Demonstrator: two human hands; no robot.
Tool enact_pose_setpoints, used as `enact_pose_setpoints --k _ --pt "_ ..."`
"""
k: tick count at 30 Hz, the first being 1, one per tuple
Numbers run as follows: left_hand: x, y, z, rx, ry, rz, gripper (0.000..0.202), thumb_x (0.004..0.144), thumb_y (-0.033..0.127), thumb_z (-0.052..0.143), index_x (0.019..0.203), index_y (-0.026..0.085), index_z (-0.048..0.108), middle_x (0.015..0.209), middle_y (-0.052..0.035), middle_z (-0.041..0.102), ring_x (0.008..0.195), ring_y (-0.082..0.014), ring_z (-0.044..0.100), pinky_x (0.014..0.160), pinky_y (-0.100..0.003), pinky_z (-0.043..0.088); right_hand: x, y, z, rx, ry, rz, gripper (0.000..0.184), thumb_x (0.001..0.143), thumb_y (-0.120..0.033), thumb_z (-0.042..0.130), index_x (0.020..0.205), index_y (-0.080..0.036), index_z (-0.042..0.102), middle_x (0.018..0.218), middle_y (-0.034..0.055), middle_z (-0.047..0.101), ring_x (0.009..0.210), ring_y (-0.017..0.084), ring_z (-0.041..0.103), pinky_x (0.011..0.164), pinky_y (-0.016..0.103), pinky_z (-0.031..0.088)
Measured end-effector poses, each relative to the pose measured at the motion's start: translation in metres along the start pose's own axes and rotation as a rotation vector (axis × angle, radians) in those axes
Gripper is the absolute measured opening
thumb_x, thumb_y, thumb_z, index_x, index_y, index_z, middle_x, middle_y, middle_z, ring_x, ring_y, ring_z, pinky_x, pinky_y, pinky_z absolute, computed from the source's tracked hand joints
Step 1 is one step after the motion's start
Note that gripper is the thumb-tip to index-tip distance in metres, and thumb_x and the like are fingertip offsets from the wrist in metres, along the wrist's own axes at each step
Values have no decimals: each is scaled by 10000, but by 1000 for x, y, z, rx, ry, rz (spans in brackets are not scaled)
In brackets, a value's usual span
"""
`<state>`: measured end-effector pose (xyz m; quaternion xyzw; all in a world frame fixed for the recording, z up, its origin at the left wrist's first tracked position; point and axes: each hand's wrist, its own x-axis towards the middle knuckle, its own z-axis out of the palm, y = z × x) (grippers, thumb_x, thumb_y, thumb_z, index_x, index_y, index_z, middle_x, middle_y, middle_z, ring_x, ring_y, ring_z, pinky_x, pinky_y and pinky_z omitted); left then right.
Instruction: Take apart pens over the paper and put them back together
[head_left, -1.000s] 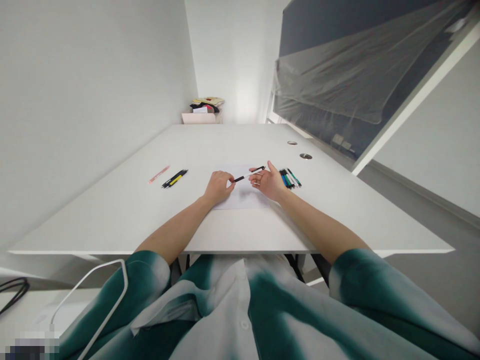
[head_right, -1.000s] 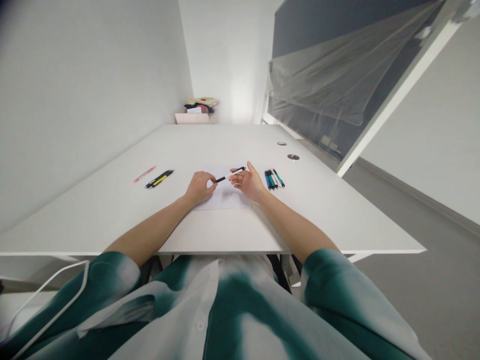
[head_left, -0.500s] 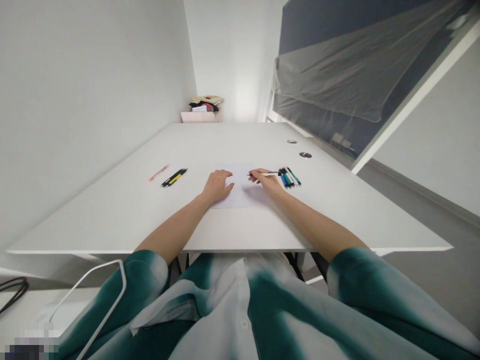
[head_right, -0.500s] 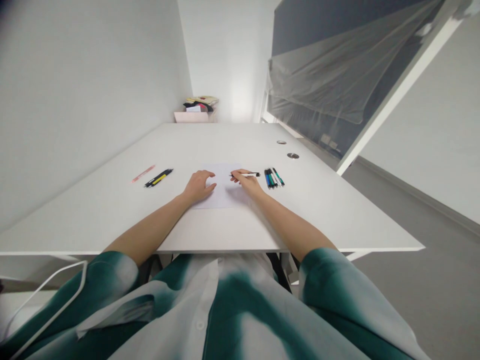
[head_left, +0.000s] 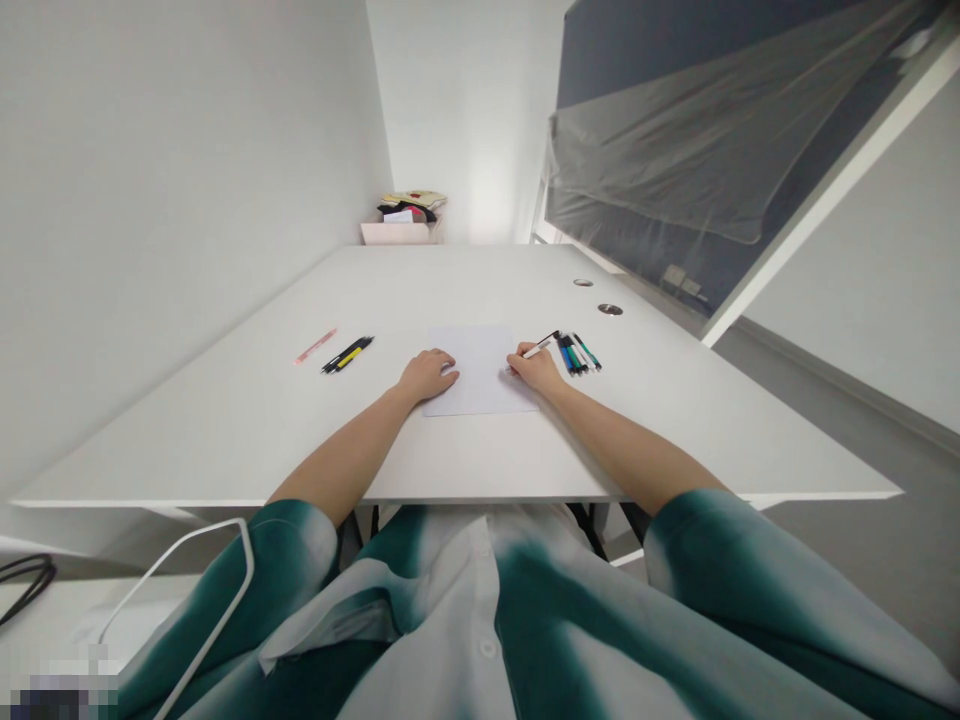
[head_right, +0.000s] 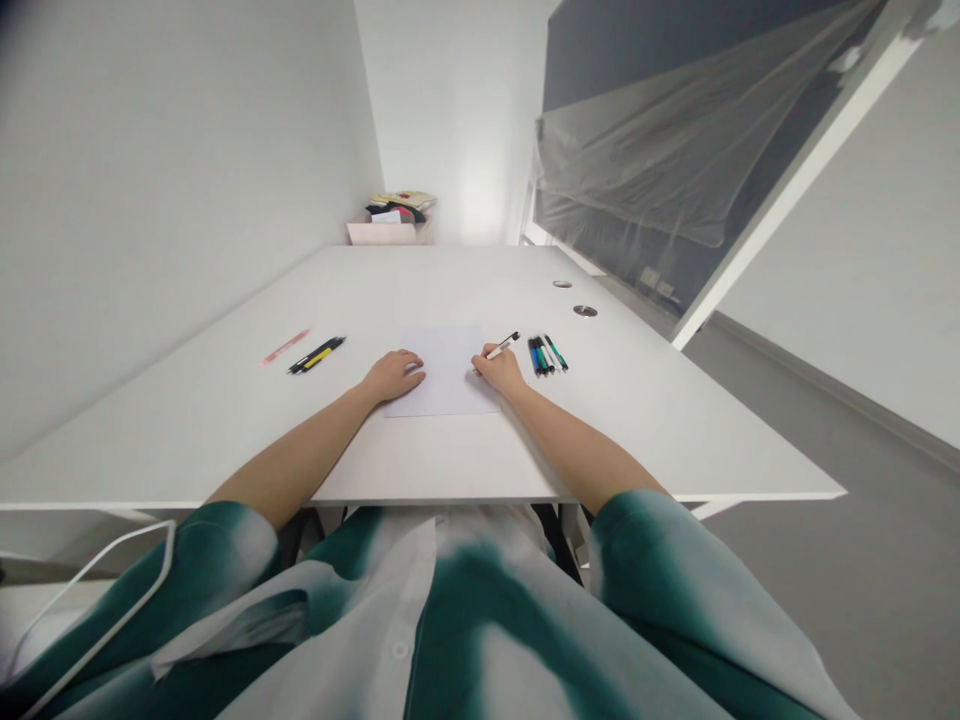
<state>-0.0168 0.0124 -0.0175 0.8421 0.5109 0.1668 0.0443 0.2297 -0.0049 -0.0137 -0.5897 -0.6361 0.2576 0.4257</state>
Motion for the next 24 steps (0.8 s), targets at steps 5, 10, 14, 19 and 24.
enact_pose_setpoints --k 5,10,14,19,24 --pt "0 1 -2 21 -18 -4 340 866 392 536 1103 194 677 1257 -103 641 1153 -268 577 1042 -407 429 -1 -2 1 -79 -15 -35 155 678 -230 512 527 -216 478 497 -18 564 539 139 503 566 253 374" --pt "-1 5 -5 68 -44 -7 371 892 409 503 1145 192 666 1280 -95 633 1168 -264 571 1042 -394 436 1 4 4 -62 -51 -66 147 670 -234 522 530 -207 490 476 -28 536 497 121 453 528 244 331" --pt "-1 4 -5 72 -47 -11 376 895 412 503 1156 194 662 1293 -93 627 1190 -263 563 1052 -394 431 2 5 5 -62 -64 -87 144 669 -231 520 531 -207 487 482 -26 540 504 120 448 527 242 318" --pt "0 2 -3 67 -35 -8 366 889 415 516 1145 200 665 1280 -92 633 1178 -264 572 1045 -395 436 3 5 4 -82 -47 -93 147 671 -218 521 531 -210 475 479 -28 522 510 125 445 534 248 310" --pt "1 1 -2 68 -32 -4 365 889 410 519 1140 191 668 1277 -99 635 1168 -269 578 1036 -400 443 2 5 4 -88 -9 -84 159 674 -206 523 527 -215 464 469 -33 504 518 133 453 548 258 310"
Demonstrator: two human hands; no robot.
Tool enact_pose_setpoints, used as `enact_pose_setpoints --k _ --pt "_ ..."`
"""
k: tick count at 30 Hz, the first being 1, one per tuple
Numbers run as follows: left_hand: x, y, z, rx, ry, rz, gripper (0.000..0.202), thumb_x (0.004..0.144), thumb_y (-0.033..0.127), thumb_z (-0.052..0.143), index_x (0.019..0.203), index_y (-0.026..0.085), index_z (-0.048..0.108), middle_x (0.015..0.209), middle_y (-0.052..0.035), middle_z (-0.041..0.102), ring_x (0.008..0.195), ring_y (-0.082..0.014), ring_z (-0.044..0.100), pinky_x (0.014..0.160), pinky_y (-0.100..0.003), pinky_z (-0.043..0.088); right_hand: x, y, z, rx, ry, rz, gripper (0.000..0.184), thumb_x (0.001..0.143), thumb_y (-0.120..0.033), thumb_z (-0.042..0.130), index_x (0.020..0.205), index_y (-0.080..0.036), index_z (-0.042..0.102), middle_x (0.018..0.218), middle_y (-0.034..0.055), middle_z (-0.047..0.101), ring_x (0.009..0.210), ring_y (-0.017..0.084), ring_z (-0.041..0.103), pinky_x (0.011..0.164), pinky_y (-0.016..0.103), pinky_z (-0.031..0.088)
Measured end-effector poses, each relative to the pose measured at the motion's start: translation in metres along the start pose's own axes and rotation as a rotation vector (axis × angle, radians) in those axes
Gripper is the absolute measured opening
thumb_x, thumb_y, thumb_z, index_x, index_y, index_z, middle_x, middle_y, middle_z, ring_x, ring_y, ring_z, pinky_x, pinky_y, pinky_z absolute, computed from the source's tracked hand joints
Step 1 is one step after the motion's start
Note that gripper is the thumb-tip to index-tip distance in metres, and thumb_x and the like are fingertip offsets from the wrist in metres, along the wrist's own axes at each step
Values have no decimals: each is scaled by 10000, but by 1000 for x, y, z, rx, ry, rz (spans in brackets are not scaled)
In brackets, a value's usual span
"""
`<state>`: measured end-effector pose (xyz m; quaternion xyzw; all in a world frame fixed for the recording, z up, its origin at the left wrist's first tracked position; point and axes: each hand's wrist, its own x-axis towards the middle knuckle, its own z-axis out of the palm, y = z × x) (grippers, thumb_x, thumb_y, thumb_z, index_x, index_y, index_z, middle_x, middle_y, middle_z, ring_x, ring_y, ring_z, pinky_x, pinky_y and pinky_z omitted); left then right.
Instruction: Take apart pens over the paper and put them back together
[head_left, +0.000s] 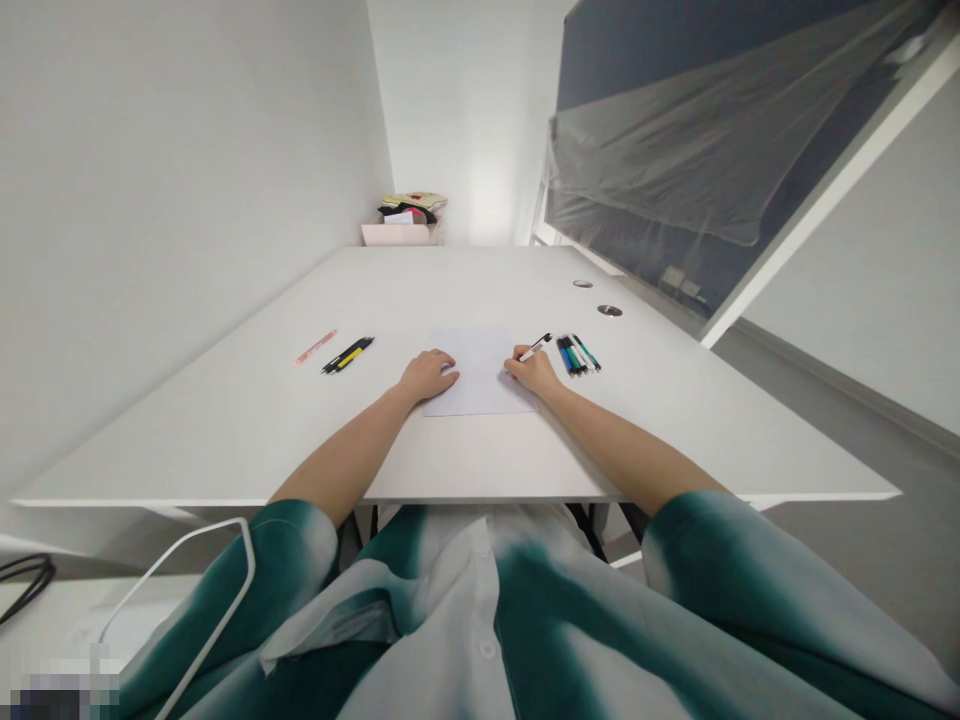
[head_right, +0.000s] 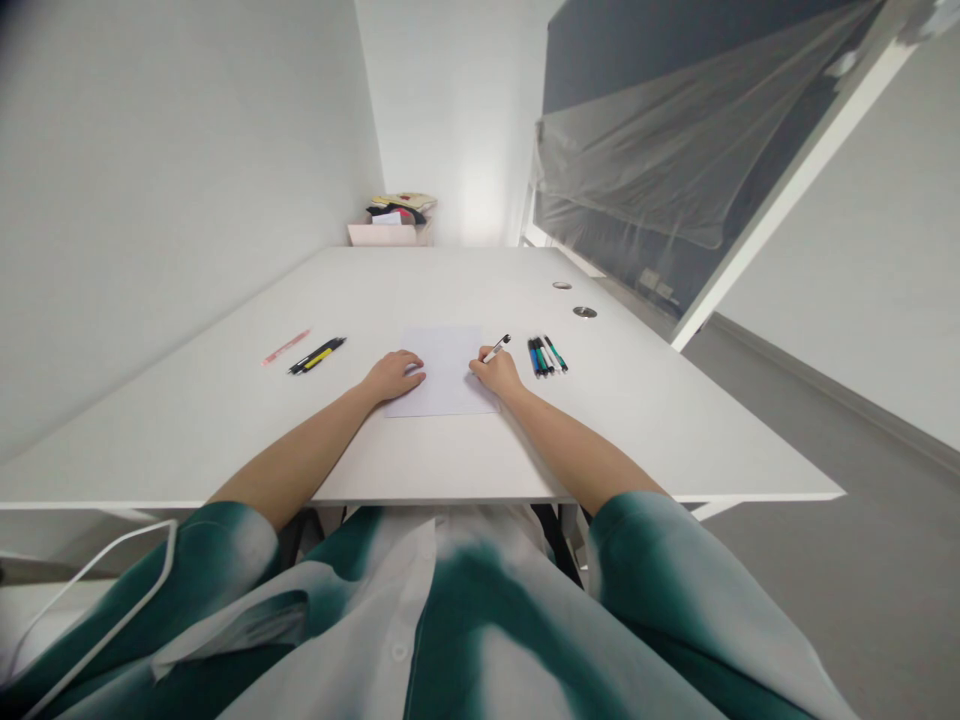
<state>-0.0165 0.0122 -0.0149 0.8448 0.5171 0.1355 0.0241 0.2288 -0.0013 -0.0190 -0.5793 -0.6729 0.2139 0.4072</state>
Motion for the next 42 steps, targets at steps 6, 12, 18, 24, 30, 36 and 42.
enact_pose_setpoints --k 6,12,18,24,30,36,42 --pt "0 -1 0 -17 7 6 351 884 401 528 1133 199 671 1260 -97 643 1156 -266 586 1029 -409 451 2 0 -2 141 89 85 187 695 -260 549 527 -219 475 482 -34 514 532 135 456 561 264 326" --pt "-1 3 1 -63 133 51 301 854 348 576 1090 198 688 1232 -102 645 1163 -283 565 1036 -453 435 3 -5 -6 326 92 53 276 710 -439 628 591 -223 504 489 -54 471 526 126 422 571 270 339" --pt "-4 30 -1 -184 280 240 326 866 358 586 1143 205 664 1204 -94 661 1169 -263 557 1036 -448 421 -7 -19 4 566 -260 -58 306 701 -494 698 683 -202 609 567 -26 572 561 118 479 586 262 374" --pt "-5 40 0 -203 234 346 260 917 317 509 1033 218 719 1100 -79 708 1068 -233 611 976 -421 447 -10 -19 10 748 -401 22 312 694 -486 736 756 -187 672 625 0 626 598 124 542 600 259 403" --pt "-4 27 -3 -136 240 247 265 910 331 521 997 223 748 1125 -79 704 1089 -244 603 990 -434 439 -5 -24 -5 877 -358 216 326 736 -502 681 802 -183 667 590 13 624 575 133 563 602 253 434" --pt "-2 17 -7 -89 194 151 298 903 335 504 1012 221 757 1135 -76 704 1102 -252 597 1004 -441 443 -4 -28 -23 825 -299 261 515 837 -633 421 862 -178 659 625 54 629 602 180 578 638 296 464" --pt "-4 18 -7 -71 182 175 308 909 326 499 1017 198 758 1125 -93 702 1097 -260 593 1002 -442 437 -5 -28 -25 933 -302 279 414 826 -453 412 910 -148 678 692 87 660 646 195 578 665 305 472"
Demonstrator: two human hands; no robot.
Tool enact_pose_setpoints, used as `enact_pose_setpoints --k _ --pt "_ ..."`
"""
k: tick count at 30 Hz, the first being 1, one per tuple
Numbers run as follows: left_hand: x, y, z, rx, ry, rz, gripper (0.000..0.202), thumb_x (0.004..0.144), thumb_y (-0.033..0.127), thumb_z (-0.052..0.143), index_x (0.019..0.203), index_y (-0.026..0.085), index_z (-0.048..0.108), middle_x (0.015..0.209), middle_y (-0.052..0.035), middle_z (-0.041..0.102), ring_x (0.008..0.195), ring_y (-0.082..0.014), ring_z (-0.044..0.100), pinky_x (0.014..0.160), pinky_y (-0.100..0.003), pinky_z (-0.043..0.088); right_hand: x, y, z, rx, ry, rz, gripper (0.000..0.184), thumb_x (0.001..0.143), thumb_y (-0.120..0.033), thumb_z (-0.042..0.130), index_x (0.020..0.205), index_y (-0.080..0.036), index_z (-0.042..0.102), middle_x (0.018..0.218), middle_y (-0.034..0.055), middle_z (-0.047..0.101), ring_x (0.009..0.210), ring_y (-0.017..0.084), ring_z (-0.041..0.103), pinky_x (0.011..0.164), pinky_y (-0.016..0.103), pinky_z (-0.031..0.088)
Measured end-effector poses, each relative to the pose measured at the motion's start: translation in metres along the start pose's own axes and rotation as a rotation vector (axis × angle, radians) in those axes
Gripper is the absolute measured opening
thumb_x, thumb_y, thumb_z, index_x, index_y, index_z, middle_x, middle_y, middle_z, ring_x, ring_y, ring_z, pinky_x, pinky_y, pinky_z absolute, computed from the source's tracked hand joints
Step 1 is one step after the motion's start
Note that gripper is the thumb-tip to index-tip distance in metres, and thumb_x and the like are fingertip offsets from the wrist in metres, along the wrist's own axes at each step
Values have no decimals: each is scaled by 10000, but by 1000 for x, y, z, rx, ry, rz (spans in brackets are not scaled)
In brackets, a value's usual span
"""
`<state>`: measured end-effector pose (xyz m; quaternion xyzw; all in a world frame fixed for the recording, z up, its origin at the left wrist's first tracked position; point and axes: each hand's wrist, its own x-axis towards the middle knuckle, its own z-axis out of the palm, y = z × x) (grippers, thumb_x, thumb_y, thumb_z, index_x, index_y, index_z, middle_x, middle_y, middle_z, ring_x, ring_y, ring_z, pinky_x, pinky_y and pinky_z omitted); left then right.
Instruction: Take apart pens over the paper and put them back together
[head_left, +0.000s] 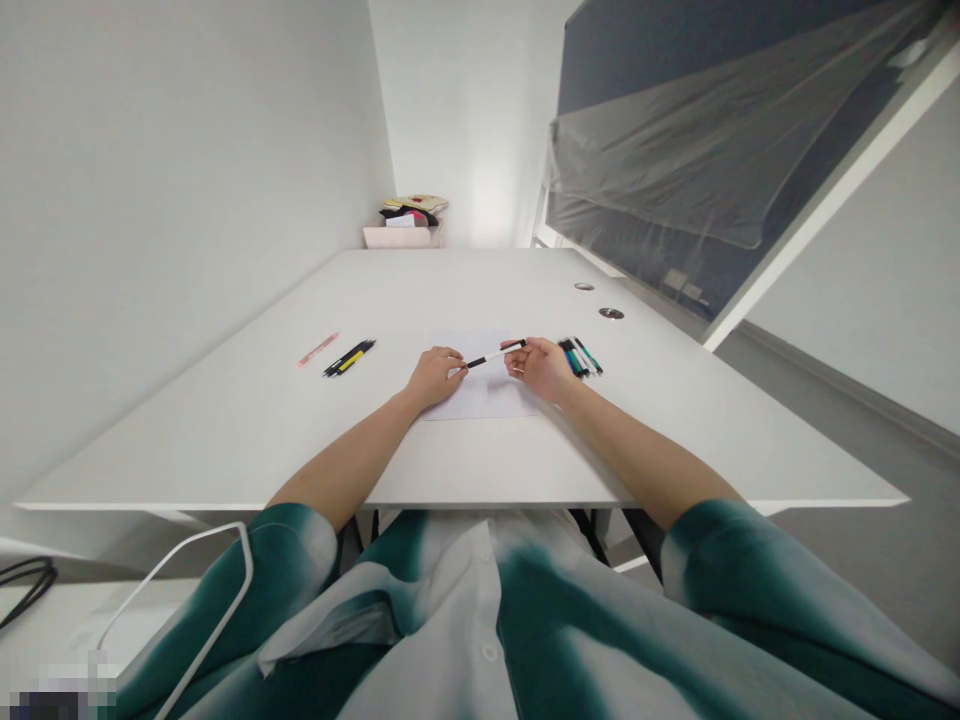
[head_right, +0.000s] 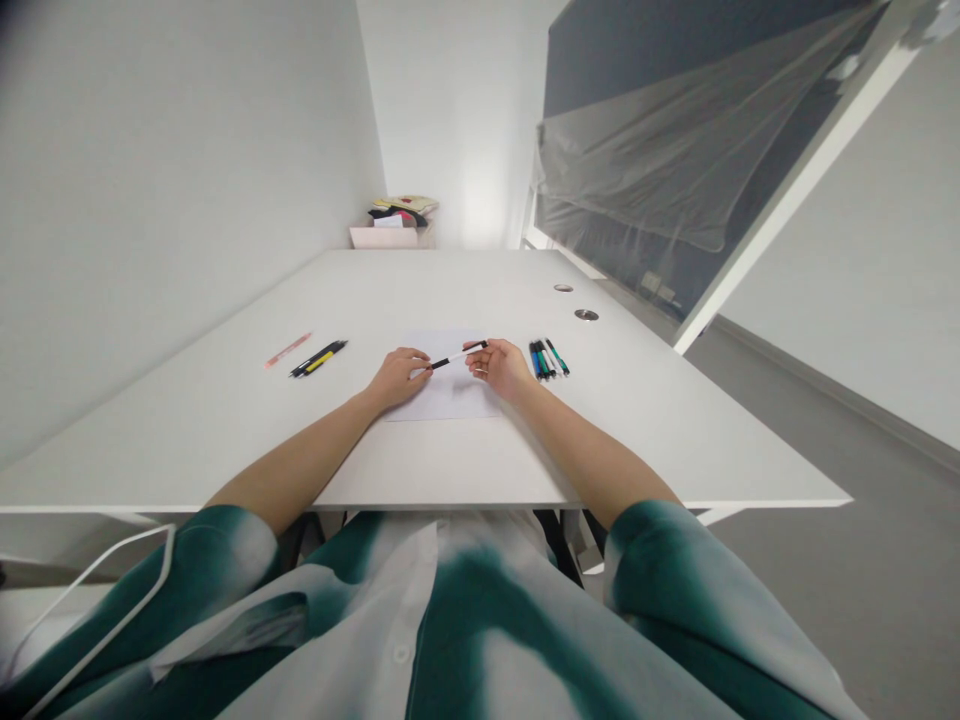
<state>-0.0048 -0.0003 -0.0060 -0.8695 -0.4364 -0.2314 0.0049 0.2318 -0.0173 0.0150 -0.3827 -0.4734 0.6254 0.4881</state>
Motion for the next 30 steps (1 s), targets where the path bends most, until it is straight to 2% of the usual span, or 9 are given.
enact_pose_setpoints --k 3,6,11,18,21,24,27,30 --pt "-2 1 0 8 28 30 297 914 314 500 1010 197 756 1123 -93 700 1106 -257 584 1010 -441 421 1 2 0 79 -3 2 344 816 -384 440 898 -155 683 673 70 649 629 184 566 673 304 466" --pt "-3 2 1 13 63 32 283 918 299 500 1006 210 754 1121 -86 699 1111 -250 575 1014 -445 410 1 4 0 72 2 -16 330 809 -393 454 881 -165 681 668 64 641 633 185 564 687 309 466" --pt "-3 2 1 15 60 20 274 914 295 507 1010 223 753 1106 -79 702 1104 -251 571 1003 -452 413 0 3 0 -84 21 -44 402 776 -481 444 884 -170 675 695 85 639 698 215 580 697 328 471" --pt "0 -1 -2 31 48 -31 284 902 309 511 1018 245 763 1114 -73 703 1104 -263 570 1007 -470 408 -2 -2 -1 -79 -39 -39 439 758 -451 404 874 -143 693 715 106 659 703 218 599 699 335 477" --pt "0 -3 -4 66 27 -47 281 891 304 518 1011 253 767 1116 -72 704 1116 -276 560 997 -480 409 -3 0 2 -185 -62 -49 381 743 -455 484 829 -146 691 702 97 669 703 208 618 695 323 469" --pt "-1 -4 -7 110 0 -52 270 880 283 528 991 244 770 1122 -75 706 1128 -284 551 988 -479 407 -5 4 7 -357 -145 -84 281 710 -409 624 805 -153 687 690 70 688 686 177 623 688 289 455" --pt "-2 -3 -10 141 -24 -24 266 872 253 528 982 242 770 1137 -81 705 1143 -287 542 1002 -485 387 -7 8 13 -515 -233 -85 254 681 -343 705 853 -158 672 641 26 687 635 146 610 650 258 441" --pt "-3 0 -11 147 -31 14 267 868 241 526 986 243 766 1145 -89 704 1157 -291 533 1015 -495 367 -8 12 17 -613 -271 -44 303 699 -309 712 955 -156 662 579 -9 665 545 119 567 565 227 398"
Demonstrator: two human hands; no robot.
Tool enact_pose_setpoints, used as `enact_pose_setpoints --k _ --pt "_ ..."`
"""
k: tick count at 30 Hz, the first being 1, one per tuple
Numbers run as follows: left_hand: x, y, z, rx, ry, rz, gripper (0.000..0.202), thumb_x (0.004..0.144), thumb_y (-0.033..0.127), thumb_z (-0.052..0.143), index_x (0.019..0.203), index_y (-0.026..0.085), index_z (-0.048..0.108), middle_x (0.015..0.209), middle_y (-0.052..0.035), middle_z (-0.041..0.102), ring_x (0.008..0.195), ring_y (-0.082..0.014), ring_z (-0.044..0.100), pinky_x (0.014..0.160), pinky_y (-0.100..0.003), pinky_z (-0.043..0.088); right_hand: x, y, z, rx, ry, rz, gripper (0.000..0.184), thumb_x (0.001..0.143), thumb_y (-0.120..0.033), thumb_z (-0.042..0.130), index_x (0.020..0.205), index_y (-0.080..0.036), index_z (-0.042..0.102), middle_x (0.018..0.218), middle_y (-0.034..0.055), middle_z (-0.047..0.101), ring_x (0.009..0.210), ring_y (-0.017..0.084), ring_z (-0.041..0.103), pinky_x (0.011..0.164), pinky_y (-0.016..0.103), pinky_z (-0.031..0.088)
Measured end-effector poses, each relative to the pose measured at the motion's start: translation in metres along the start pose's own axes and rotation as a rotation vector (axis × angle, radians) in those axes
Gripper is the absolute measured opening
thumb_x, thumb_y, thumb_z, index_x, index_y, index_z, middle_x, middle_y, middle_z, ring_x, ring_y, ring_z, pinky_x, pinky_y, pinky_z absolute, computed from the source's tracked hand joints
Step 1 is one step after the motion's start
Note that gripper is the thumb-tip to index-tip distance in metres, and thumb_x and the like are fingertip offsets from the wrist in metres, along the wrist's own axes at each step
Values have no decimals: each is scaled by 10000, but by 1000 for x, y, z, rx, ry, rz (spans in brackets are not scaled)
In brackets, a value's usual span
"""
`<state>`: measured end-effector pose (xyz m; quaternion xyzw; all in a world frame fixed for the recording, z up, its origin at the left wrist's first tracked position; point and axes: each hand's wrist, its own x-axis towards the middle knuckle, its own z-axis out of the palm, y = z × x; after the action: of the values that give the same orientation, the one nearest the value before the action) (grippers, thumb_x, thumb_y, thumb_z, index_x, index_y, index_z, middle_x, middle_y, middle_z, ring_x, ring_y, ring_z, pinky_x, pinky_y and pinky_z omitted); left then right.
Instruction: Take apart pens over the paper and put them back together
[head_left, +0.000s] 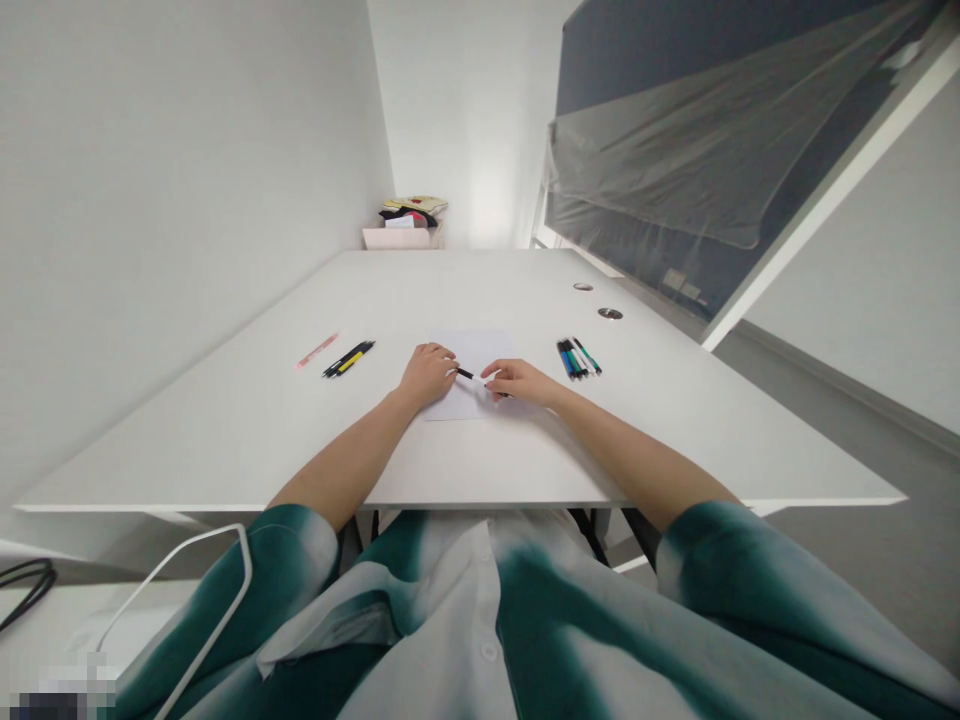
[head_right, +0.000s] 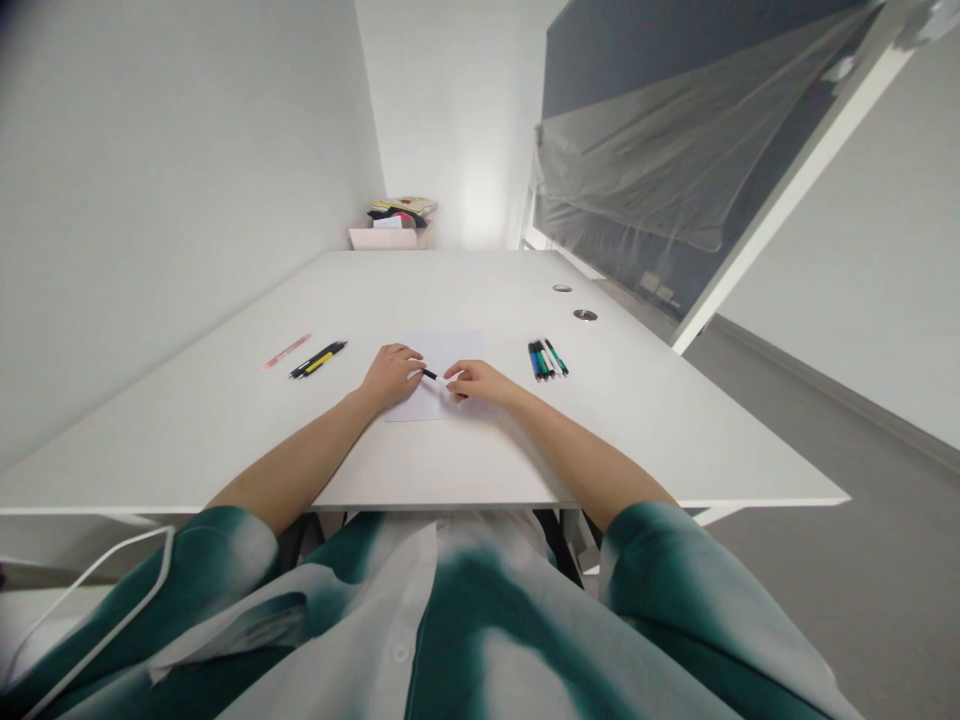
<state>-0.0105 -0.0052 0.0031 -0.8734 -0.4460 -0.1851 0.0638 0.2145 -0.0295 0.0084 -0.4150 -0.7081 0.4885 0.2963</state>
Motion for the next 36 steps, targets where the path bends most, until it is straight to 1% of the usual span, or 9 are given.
enact_pose_setpoints --k 4,8,14,19,23,25,28,33,36 --pt "1 5 -1 20 -3 40 273 871 242 517 1005 249 755 1148 -80 707 1161 -285 531 1029 -498 352 3 3 5 -100 -2 -13 385 754 -317 666 1088 -126 666 499 -58 588 429 84 445 476 215 309" --pt "2 9 -2 35 -13 76 288 880 234 492 1024 247 742 1123 -70 723 1151 -277 539 1048 -496 333 5 6 9 -273 19 -101 405 781 -313 622 1129 -115 682 448 -98 480 420 78 388 486 222 279" --pt "1 13 -5 39 1 104 300 884 209 461 992 214 741 1055 -89 739 1126 -280 557 1044 -489 332 5 8 13 -416 60 -160 402 767 -268 627 1139 -134 696 571 -50 590 525 104 480 565 231 335" --pt "1 15 -6 27 -5 94 289 876 196 469 972 206 741 1024 -91 741 1127 -279 558 1058 -484 323 3 7 16 -463 66 -182 374 763 -245 632 1118 -154 704 586 -43 613 536 110 498 584 227 351" --pt "1 15 -4 19 2 52 310 886 238 503 1122 227 703 1180 -72 704 1179 -278 531 1065 -475 327 5 5 15 -532 74 -173 376 769 -215 621 1131 -160 706 605 -35 630 541 113 513 585 226 357" --pt "1 12 -3 15 20 14 377 884 283 534 1236 215 650 1279 -82 657 1210 -285 512 1064 -465 339 6 4 6 -586 108 -142 377 783 -211 613 1145 -162 705 642 -18 656 566 123 539 593 228 371" --pt "0 7 -2 29 26 -36 456 879 309 551 1312 173 598 1312 -105 634 1228 -291 504 1066 -456 349 6 5 -18 -720 247 -25 377 799 -210 613 1159 -141 705 743 42 710 669 164 608 655 242 409" --pt "-1 0 0 48 20 -79 399 891 321 531 1246 180 645 1284 -90 651 1220 -279 520 1059 -449 366 -3 19 -70 -993 445 259 410 832 -239 576 1205 -99 676 975 138 747 933 228 665 789 252 451" --pt "-1 -1 1 51 8 -75 365 890 327 531 1191 180 676 1251 -87 669 1199 -275 535 1048 -448 379 -7 29 -89 -1065 501 337 383 831 -237 566 1172 -116 691 1090 156 727 1000 242 662 800 259 460"
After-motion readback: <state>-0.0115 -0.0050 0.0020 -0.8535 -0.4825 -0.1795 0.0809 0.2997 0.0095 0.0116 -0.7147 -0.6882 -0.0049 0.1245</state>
